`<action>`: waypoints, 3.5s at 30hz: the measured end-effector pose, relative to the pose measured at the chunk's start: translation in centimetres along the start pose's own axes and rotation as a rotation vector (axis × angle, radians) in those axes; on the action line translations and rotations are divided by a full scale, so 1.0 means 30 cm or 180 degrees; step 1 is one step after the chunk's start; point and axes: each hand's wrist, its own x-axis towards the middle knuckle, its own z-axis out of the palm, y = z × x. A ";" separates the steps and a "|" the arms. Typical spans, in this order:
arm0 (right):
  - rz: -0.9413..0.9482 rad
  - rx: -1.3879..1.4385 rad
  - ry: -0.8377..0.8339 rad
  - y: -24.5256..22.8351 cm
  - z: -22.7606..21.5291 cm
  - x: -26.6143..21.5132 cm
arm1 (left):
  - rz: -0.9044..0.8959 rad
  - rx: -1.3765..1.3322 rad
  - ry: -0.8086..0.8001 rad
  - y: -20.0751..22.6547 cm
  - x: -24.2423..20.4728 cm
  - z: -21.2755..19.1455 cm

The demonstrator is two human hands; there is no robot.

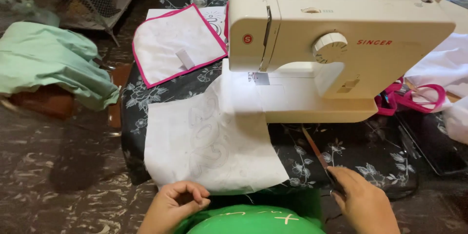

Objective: The person threads a sewing machine, places a white fabric under the needle, and sews along a marked line. They then cut the thread with scissors and continue sewing another section of the fabric.

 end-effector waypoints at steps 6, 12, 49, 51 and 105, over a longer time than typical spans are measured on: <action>0.0331 -0.0605 -0.0459 -0.041 -0.096 -0.004 | 0.1141 0.3051 0.1110 0.151 -0.038 0.010; 0.0827 0.1020 -0.0694 -0.037 -0.128 -0.063 | 0.2084 0.2589 0.0862 0.226 0.112 0.195; 0.0476 0.4480 -0.2047 -0.066 0.115 0.001 | -0.0060 0.1645 -0.0572 0.209 0.235 0.284; 0.0486 0.4529 -0.2071 -0.063 0.101 0.002 | -0.0069 0.1625 -0.0572 0.209 0.235 0.283; -0.1053 0.0409 0.2857 -0.691 -0.067 0.730 | 0.2548 0.4480 0.1299 0.577 0.908 0.005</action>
